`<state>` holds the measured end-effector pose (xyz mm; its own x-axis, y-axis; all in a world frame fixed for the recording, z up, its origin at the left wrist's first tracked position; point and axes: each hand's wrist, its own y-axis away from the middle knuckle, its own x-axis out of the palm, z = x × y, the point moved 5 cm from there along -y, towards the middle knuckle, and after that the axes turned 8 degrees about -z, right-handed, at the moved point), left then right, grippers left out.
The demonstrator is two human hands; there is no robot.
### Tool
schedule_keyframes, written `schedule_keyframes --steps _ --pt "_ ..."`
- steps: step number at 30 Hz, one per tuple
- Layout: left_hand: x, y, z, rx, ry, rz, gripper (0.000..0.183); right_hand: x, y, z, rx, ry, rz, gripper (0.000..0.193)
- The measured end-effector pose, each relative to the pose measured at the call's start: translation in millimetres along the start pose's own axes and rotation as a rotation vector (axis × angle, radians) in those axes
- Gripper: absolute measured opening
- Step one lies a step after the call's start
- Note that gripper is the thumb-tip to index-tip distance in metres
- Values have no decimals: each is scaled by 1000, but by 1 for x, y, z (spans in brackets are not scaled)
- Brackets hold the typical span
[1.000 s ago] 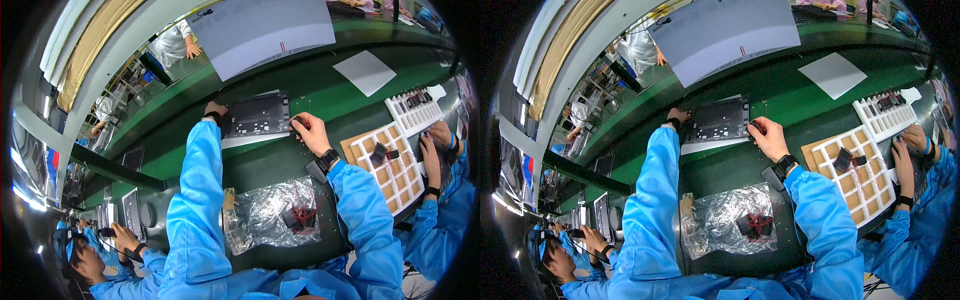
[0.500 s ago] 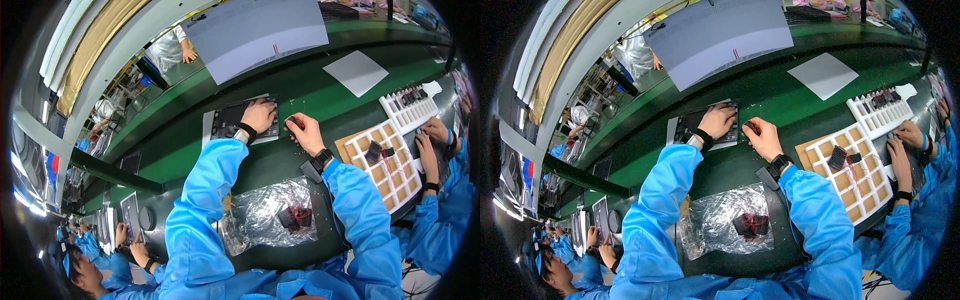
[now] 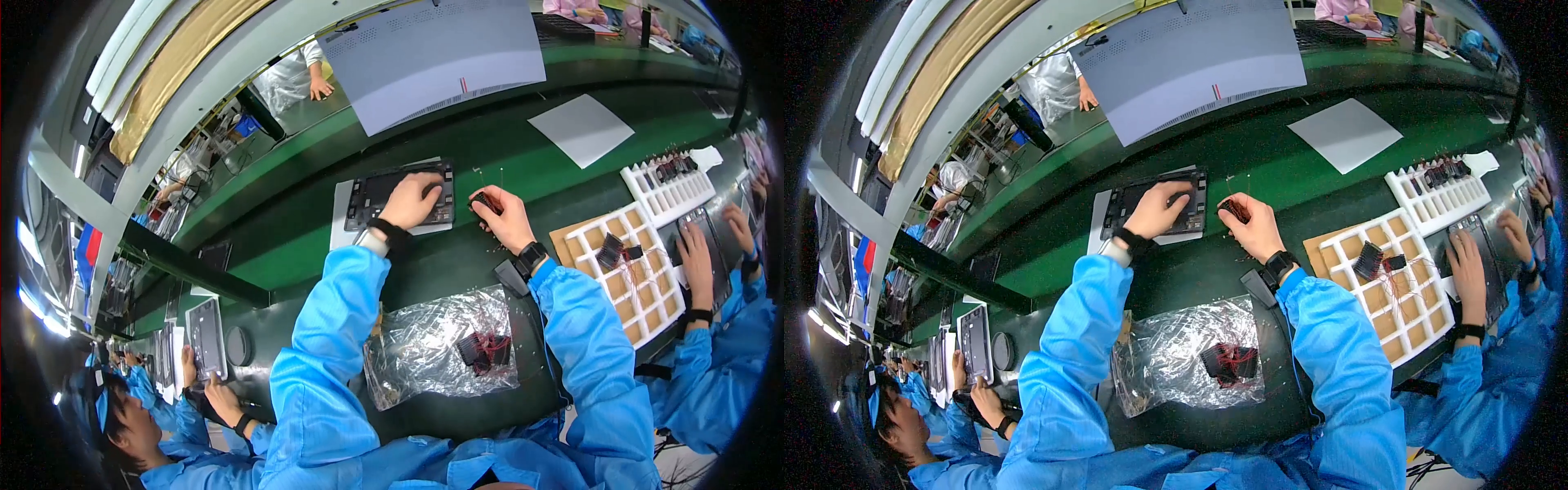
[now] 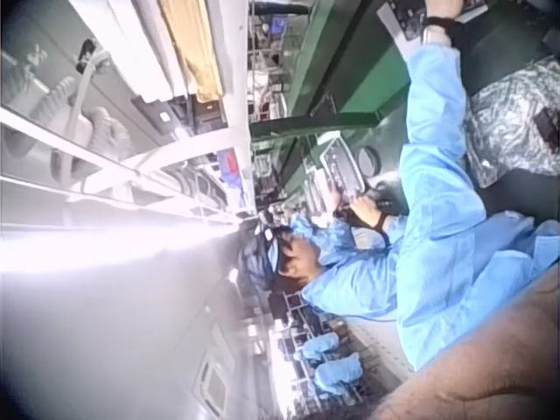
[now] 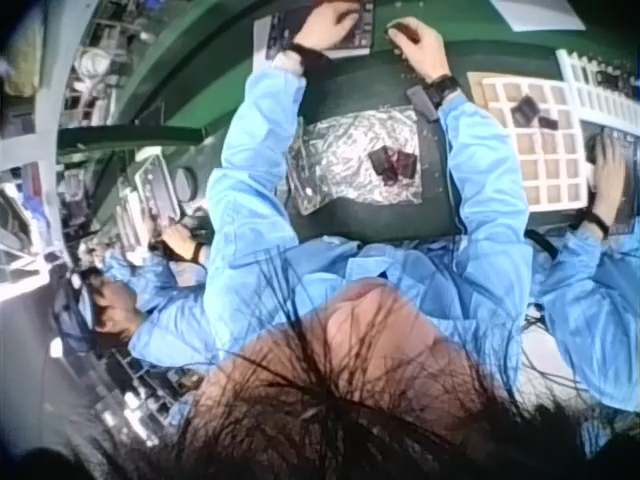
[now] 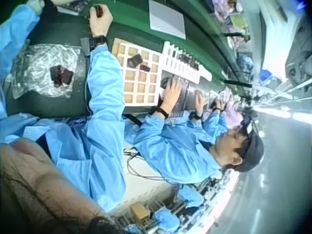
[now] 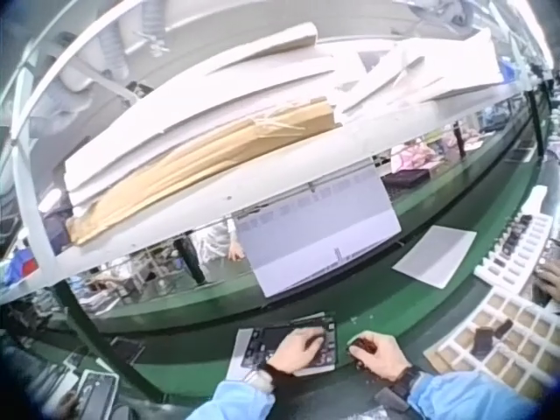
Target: Assembling electronic components and wiring them together at a factory workbench.
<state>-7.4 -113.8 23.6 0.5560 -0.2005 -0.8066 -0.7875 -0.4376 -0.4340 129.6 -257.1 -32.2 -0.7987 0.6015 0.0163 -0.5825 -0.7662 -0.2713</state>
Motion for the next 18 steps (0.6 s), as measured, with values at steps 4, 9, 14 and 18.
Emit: schedule_keyframes --steps 4,9,14,18 --pt "-5 51 -11 -289 733 155 29 8 1 6 -57 2 29 13" --pt "4 92 -29 -514 1216 188 32 10 3 8 -7 35 92 12" --pt "31 114 -5 -597 1389 62 29 21 7 17 11 62 128 20" --pt "40 111 -2 -502 1410 -20 24 15 7 12 -33 102 117 18"
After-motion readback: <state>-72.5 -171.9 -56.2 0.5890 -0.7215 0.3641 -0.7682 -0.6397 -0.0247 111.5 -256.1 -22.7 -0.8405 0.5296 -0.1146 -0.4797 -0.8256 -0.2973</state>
